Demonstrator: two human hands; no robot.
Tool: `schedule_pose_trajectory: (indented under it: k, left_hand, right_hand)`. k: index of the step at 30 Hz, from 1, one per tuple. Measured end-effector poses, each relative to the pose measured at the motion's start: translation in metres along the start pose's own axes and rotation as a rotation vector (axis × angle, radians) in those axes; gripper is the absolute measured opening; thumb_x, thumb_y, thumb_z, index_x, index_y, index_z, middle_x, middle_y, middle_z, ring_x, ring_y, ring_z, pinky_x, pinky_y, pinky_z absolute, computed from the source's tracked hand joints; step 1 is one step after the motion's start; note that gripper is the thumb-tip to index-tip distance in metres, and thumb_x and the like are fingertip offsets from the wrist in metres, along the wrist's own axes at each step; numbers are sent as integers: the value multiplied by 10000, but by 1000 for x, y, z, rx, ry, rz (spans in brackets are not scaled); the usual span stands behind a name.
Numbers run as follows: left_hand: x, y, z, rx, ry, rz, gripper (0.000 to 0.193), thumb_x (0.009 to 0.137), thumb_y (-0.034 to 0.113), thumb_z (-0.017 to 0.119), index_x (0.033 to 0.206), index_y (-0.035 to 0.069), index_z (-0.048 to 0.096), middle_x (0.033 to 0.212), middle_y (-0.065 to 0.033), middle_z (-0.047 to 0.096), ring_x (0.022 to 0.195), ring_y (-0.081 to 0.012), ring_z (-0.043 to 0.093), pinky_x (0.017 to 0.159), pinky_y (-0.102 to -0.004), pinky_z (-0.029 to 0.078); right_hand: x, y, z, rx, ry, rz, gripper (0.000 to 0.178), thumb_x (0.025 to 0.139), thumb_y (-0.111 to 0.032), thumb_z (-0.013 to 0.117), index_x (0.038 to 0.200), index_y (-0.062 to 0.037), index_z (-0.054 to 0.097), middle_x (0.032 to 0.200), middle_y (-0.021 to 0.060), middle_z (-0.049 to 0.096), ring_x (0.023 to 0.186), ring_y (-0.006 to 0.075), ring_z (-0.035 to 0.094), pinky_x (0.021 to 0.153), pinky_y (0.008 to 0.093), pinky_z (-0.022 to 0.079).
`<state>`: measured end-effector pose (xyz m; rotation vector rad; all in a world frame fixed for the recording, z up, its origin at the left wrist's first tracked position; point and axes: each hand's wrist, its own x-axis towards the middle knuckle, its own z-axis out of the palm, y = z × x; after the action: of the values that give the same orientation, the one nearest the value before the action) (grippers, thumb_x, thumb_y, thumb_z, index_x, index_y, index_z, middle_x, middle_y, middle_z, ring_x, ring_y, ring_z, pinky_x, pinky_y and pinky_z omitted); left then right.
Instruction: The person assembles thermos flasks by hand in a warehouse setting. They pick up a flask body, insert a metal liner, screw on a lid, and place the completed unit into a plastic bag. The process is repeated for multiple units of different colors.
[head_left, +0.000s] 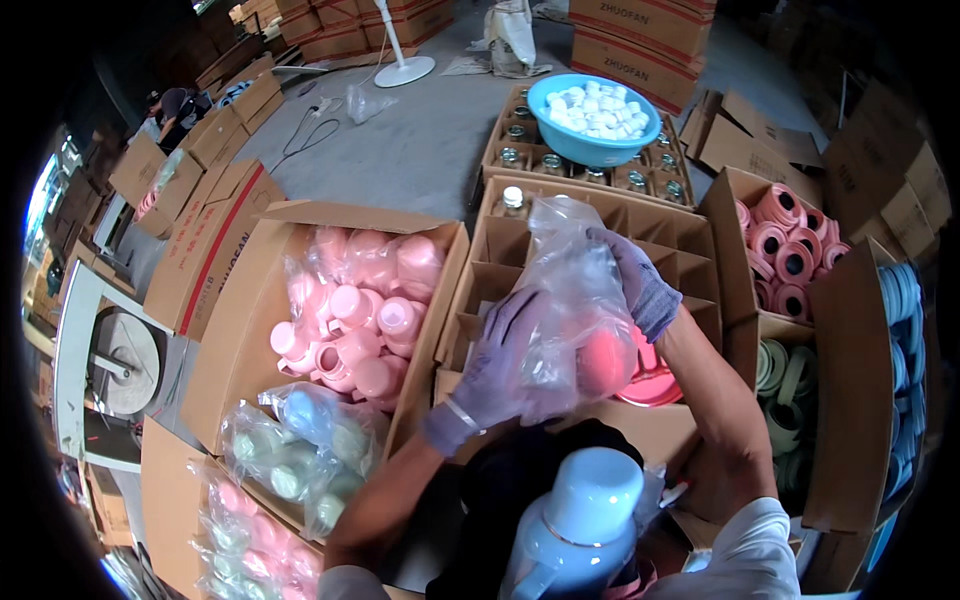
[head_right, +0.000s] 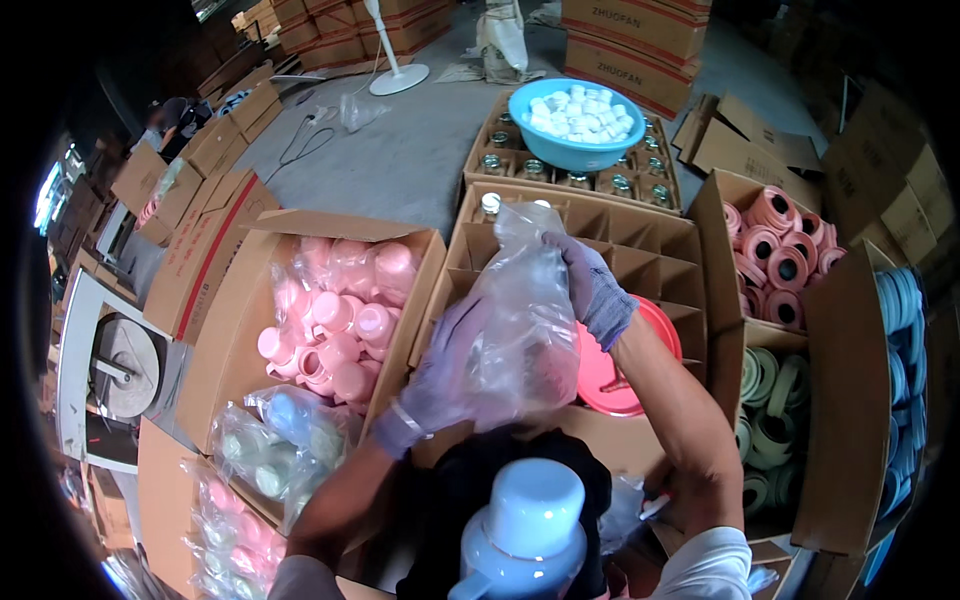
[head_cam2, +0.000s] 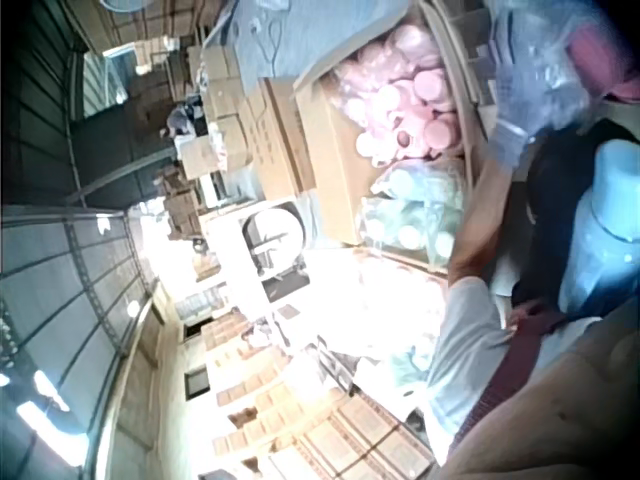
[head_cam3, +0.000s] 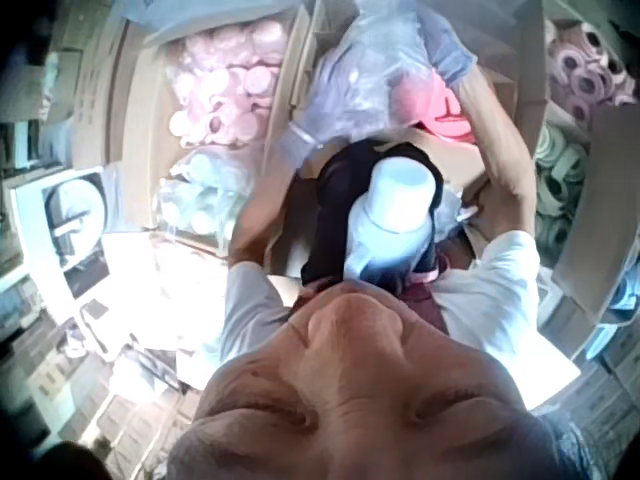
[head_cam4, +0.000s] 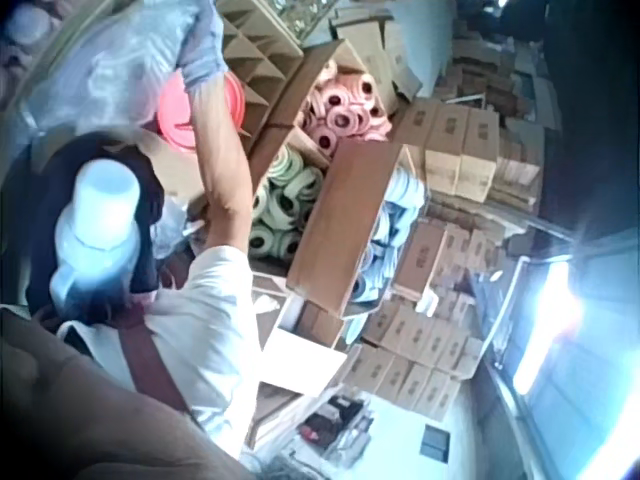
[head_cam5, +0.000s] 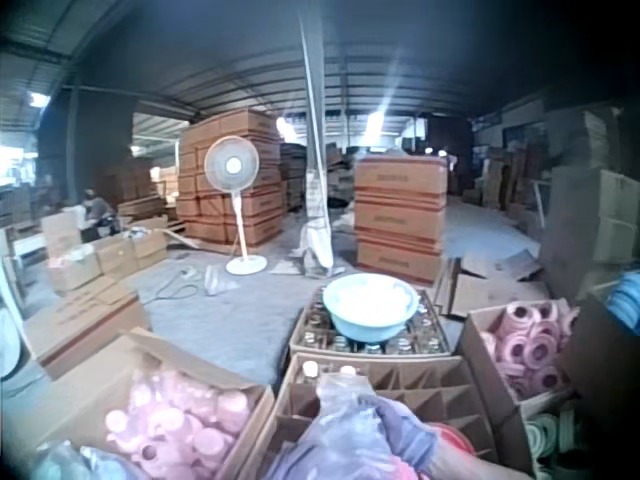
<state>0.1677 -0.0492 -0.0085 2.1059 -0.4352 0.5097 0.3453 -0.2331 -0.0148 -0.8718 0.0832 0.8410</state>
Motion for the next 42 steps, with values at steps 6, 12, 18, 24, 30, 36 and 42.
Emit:
schedule_pose_trajectory:
  k: [6,12,18,24,30,36,42]
  left_hand:
    - [-21,-6,57,-612,226,-588,328,834,66,642,1149,-27,631,1064,-70,670,909,-147,614,817,-287,511]
    - [-78,20,45,187,113,-134,257,868,6,531,1090,-58,642,1007,-136,672,943,-219,636,876,-320,510]
    - [-206,93,-15,-143,21,-235,124,881,86,637,941,-18,667,988,-157,678,955,-254,650,811,-376,515]
    - [-237,160,-48,-695,-674,-500,199,871,155,705,992,-3,703,967,-95,686,906,-186,659,785,-317,530]
    - [-306,194,-16,-610,-997,-545,194,899,122,681,1040,-10,695,935,-100,701,931,-206,665,864,-321,515]
    - [-307,204,-64,-641,-1113,-889,235,968,190,600,1112,35,703,1005,-62,706,941,-206,661,915,-338,491]
    - [-176,216,-68,-123,-595,-566,334,947,323,615,1092,25,578,864,-68,640,779,-108,637,620,-268,509]
  right_hand:
    - [-94,44,-9,-479,-110,-391,853,804,-511,729,1399,-27,354,1358,78,438,1291,240,427,1052,388,396]
    - [-160,109,-91,-1716,443,-788,369,751,-181,693,1102,-79,643,1000,182,658,905,412,611,823,468,487]
    - [-284,183,-61,-1488,620,-1038,294,795,-123,640,1085,-90,675,1024,149,670,954,393,617,875,466,487]
    - [-375,278,-50,-1577,450,-748,298,798,-113,600,1087,-130,668,1127,162,629,1104,347,573,1006,480,432]
    - [-437,322,-53,-1831,235,-1033,200,703,-212,577,880,-123,544,1150,102,569,1153,303,529,979,556,417]
    - [-460,248,-53,-1215,-11,-400,530,767,-171,674,1264,-38,545,1299,133,521,1244,294,481,1072,411,364]
    - [-358,226,4,-1095,215,-471,778,771,-177,638,1459,15,328,1474,223,365,1354,341,387,1131,399,287]
